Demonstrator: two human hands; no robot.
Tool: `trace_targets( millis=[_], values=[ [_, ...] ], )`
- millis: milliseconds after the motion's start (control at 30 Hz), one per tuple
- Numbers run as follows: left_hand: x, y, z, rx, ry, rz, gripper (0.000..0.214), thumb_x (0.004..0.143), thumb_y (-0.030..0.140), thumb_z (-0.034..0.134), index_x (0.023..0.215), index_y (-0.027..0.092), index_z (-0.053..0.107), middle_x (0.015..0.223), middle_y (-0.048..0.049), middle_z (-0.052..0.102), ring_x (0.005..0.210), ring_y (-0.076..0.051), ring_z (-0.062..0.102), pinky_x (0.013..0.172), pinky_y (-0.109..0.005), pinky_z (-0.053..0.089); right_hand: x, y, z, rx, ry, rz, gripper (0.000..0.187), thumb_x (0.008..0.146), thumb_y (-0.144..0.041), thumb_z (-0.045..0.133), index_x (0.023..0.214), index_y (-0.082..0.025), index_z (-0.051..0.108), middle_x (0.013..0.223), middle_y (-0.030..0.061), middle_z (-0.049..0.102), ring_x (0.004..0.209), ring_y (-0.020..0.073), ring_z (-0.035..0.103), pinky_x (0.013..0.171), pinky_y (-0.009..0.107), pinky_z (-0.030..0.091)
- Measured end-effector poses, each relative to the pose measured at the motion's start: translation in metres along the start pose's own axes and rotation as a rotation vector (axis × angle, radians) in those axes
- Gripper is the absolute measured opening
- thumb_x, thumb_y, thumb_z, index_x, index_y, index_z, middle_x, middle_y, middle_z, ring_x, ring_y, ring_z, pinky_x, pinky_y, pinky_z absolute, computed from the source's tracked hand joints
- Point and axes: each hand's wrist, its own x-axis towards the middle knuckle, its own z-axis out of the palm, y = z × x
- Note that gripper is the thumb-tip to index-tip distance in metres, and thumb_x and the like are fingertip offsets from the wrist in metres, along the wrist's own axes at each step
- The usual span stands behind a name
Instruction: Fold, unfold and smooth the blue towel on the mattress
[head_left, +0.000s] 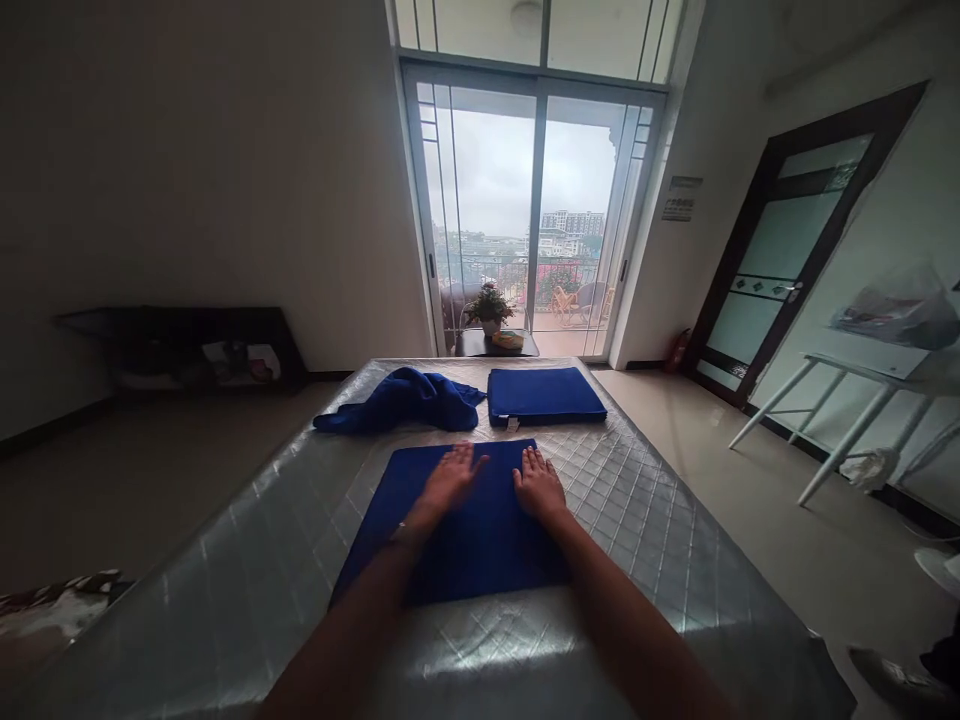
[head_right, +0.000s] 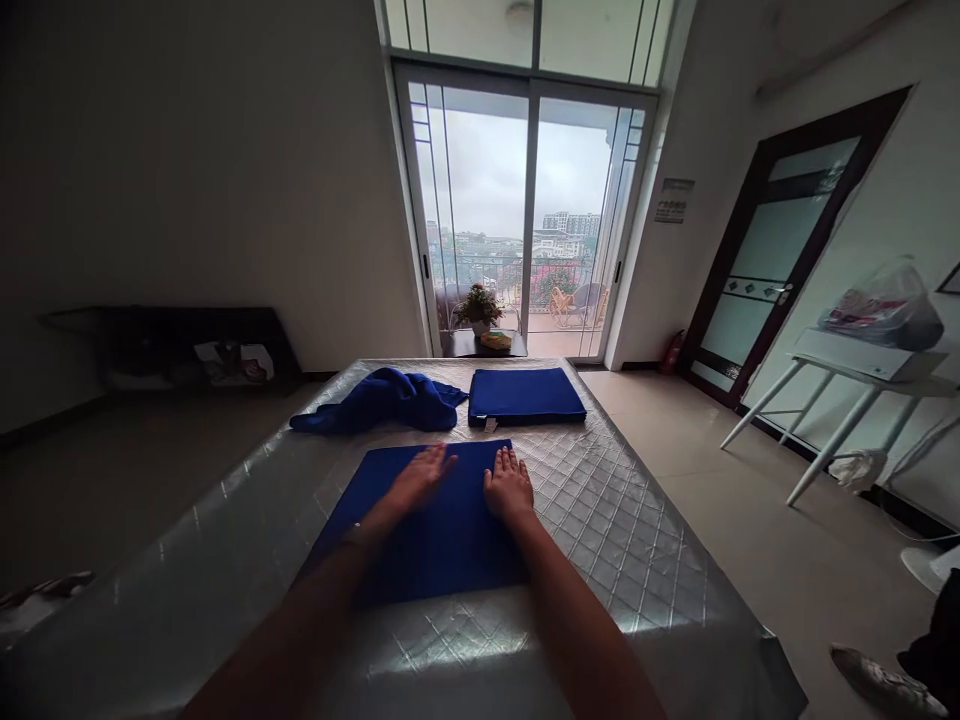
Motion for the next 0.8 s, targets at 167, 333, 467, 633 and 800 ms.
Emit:
trace_targets(
  millis=[167, 333, 467, 633, 800],
  values=[
    [0.020, 0.091, 0.020, -0.184, -0.059, 0.256, 0.074, 0.104, 0.055, 0.005, 0.159, 0.012, 0.029, 0.166, -0.0160, 0.027, 0.155, -0.024, 0.021, 0.125, -0.044, 0.021, -0.003, 0.006, -0.002, -0.074, -0.058, -0.101, 0.067, 0.101, -0.032, 0.035, 0.161, -0.007, 0.020, 0.168, 0.0126, 0.015, 0.156, 0.0232, 0.010, 0.126, 0.038, 0.008],
    [0.012, 0.082, 0.023, -0.177, -0.085, 0.158, 0.079, 0.103, 0.057, 0.002, 0.158, 0.009, 0.030, 0.166, -0.0150, 0.028, 0.156, -0.024, 0.019, 0.127, -0.045, 0.016, -0.002, 0.005, -0.002, -0.044, -0.044, -0.059, 0.064, 0.102, -0.031, 0.029, 0.161, -0.006, 0.022, 0.168, 0.0119, 0.017, 0.156, 0.0222, 0.013, 0.125, 0.038, 0.011],
    [-0.007, 0.032, 0.014, -0.095, -0.096, 0.064, 0.079, 0.102, 0.060, 0.007, 0.159, 0.009, 0.030, 0.167, -0.0130, 0.023, 0.156, -0.024, 0.016, 0.128, -0.046, 0.013, 0.002, 0.002, -0.001, 0.005, -0.016, -0.017, 0.064, 0.104, -0.035, 0.022, 0.159, -0.002, 0.027, 0.167, 0.0122, 0.023, 0.156, 0.0218, 0.015, 0.125, 0.038, 0.010],
    [-0.040, -0.047, 0.008, -0.005, -0.059, -0.100, 0.076, 0.103, 0.059, 0.014, 0.158, 0.011, 0.031, 0.166, -0.0145, 0.025, 0.155, -0.027, 0.020, 0.126, -0.048, 0.018, 0.004, 0.002, 0.000, 0.015, -0.028, -0.001, 0.065, 0.103, -0.036, 0.022, 0.159, -0.003, 0.024, 0.168, 0.0105, 0.020, 0.156, 0.0199, 0.014, 0.125, 0.037, 0.008],
    [-0.068, -0.106, 0.011, 0.103, 0.043, -0.160, 0.075, 0.103, 0.057, 0.015, 0.156, 0.007, 0.036, 0.163, -0.0199, 0.031, 0.153, -0.032, 0.028, 0.123, -0.052, 0.025, 0.003, 0.001, -0.001, 0.016, -0.024, 0.001, 0.064, 0.104, -0.036, 0.022, 0.159, -0.004, 0.026, 0.168, 0.0105, 0.021, 0.156, 0.0194, 0.014, 0.125, 0.036, 0.009]
  ],
)
